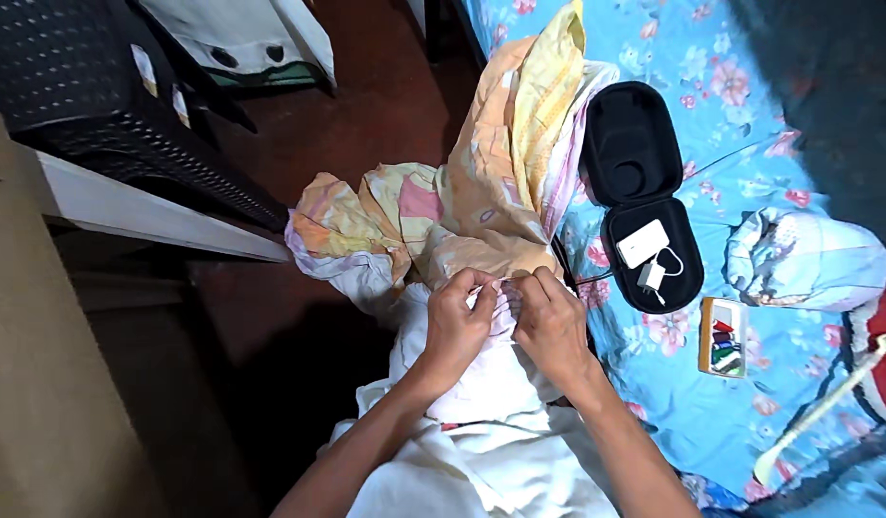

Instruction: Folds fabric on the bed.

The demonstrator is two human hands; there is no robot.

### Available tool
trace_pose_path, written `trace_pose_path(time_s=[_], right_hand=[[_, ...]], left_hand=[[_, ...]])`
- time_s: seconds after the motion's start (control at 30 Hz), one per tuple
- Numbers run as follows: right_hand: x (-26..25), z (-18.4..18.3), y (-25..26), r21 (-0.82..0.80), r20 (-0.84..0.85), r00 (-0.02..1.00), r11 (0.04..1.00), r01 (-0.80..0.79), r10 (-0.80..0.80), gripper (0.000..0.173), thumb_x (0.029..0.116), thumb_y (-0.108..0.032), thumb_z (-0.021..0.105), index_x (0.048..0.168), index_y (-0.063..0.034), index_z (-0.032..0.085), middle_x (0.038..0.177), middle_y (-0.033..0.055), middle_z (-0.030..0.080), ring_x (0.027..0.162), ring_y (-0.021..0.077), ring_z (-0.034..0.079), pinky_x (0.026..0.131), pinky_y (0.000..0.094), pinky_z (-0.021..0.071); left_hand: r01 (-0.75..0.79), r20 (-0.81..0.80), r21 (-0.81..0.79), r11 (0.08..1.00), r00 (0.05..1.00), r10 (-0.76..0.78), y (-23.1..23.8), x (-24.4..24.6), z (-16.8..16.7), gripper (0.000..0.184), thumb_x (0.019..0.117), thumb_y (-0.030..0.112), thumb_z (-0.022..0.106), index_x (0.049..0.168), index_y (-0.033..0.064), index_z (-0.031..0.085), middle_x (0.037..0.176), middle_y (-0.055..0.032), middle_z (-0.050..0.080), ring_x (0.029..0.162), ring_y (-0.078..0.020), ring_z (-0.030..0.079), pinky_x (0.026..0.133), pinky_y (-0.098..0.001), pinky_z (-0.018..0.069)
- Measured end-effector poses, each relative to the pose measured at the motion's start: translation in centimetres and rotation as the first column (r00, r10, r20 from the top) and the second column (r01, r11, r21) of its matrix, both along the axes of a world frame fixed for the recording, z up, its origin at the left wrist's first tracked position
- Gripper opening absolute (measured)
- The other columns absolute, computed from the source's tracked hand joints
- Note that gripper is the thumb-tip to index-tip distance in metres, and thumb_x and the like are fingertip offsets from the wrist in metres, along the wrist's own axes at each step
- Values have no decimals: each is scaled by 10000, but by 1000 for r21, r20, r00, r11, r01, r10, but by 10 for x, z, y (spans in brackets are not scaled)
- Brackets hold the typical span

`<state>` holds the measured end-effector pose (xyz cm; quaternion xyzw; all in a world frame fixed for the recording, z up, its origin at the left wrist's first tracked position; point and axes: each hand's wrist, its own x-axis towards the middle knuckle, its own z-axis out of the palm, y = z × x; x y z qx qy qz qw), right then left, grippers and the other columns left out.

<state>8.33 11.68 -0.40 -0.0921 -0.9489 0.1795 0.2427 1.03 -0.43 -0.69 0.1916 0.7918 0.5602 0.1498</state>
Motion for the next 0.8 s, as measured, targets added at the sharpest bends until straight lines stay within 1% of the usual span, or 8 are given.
trace_pose_path(time_s=[0.1,0.27,0.33,0.4,0.57,0.63,0.77,0.8], right_hand=[[0,-1,-1,1,-5,1000,1000,3,-3,99,847,-4,608,885,4,699,788,117,624,649,245,635,521,328,514],[-5,-7,-8,7,-30,999,1000,23,-23,74,867,-21,623,875,-7,695,772,106,610,633,233,623,513,317,507],[-4,-6,-5,-65,-36,999,998,8,-11,100,859,-5,602,875,-9,700,785,107,625,644,225,629,523,320,512],[-2,-4,2,-189,-28,1000,982,-11,5,127,882,-20,584,883,-14,711,779,91,607,637,196,605,526,316,496],[0,0,17,-395,18,999,918,-35,46,157,943,-67,577,908,-38,728,819,46,599,690,115,573,598,259,485],[1,2,20,-444,38,998,895,-34,56,158,950,-77,582,910,-41,730,823,34,598,704,91,563,621,240,476],[2,0,24,-497,34,997,867,-42,68,142,953,-57,588,914,-24,720,835,39,607,727,66,564,657,205,480],[2,0,25,-502,34,997,864,-47,73,142,951,-56,587,915,-24,721,833,36,606,726,61,562,656,201,477]], left_hand=[[7,19,-5,1000,1000,-7,0,-1,2,97,950,113,635,928,45,701,839,-4,693,800,-3,647,762,-199,533],[7,-18,43,999,1000,-6,2,4,-2,102,935,80,614,927,23,698,834,-28,695,797,-17,655,762,-200,539],[23,14,38,999,1000,-23,-1,0,2,99,945,93,634,932,28,706,851,-17,703,816,-6,657,785,-197,541],[54,53,10,998,997,-54,-6,-6,8,96,950,117,660,945,42,720,867,4,712,831,4,662,801,-197,546],[84,19,-64,994,996,-82,-11,-15,15,85,939,137,697,939,56,725,847,0,704,787,-9,655,754,-202,545],[123,47,-39,992,992,-121,-11,-18,14,87,948,127,681,947,49,719,858,-5,702,804,-14,656,767,-211,547],[241,160,97,966,954,-254,-11,-28,6,120,986,78,615,1022,8,706,939,-24,706,887,-18,658,852,-224,549],[270,182,121,955,940,-289,-11,-30,4,129,991,73,601,1026,6,706,940,-18,705,889,-9,652,855,-220,543]])
